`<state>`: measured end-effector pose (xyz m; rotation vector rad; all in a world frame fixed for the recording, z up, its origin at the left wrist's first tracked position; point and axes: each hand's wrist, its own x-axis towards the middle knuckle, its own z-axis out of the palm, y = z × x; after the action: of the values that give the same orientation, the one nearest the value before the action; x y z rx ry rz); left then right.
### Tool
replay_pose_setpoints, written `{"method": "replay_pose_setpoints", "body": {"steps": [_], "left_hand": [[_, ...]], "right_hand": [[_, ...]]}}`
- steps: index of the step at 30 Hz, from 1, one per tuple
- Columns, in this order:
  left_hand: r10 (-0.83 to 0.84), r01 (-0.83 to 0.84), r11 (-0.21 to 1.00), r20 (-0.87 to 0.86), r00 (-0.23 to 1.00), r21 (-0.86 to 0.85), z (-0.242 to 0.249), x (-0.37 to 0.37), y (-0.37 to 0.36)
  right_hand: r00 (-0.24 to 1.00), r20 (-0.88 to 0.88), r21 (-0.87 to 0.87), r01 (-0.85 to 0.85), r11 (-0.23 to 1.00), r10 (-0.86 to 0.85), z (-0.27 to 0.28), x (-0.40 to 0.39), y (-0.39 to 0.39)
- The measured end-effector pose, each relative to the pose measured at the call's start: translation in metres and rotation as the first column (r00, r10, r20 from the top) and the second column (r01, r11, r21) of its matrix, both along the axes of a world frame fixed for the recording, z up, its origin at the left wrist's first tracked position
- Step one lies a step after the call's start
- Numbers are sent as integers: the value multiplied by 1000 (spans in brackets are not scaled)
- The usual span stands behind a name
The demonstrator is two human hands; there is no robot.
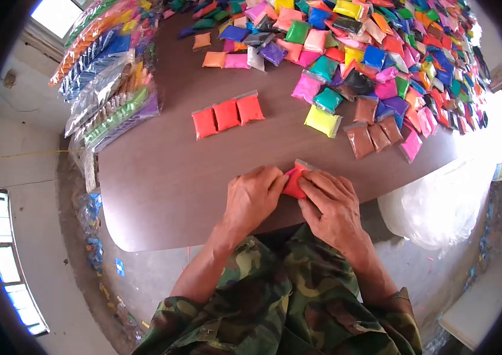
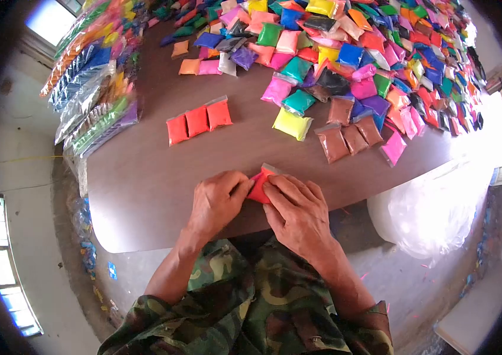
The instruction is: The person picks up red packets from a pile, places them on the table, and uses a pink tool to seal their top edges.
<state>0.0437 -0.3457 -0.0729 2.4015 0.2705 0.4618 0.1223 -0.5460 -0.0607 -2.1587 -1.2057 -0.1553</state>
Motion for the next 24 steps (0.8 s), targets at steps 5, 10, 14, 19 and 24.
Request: {"method": "replay_pose_setpoints", "body": {"steps": [5, 10, 14, 19, 24], "left_hand": [[-32, 30, 999, 54, 998, 33, 6, 21, 11], [12, -3, 984, -46, 999, 177, 0, 24, 13], [183, -195, 973, 102, 978, 126, 3, 2, 33], [463, -465, 885, 121, 878, -7, -4, -65, 87], [640, -639, 768, 103, 761, -48, -10, -103, 138]], "right_hand": [[999, -22, 11, -36, 999, 36, 3, 3, 0], [998, -28, -20, -48, 999, 47, 1, 4, 0], [996, -82, -59, -34, 998, 29, 14, 0, 4], [998, 32, 5, -56, 998, 55, -1, 6, 13], [985, 90, 56, -154, 986, 149, 12, 16, 61]]}}
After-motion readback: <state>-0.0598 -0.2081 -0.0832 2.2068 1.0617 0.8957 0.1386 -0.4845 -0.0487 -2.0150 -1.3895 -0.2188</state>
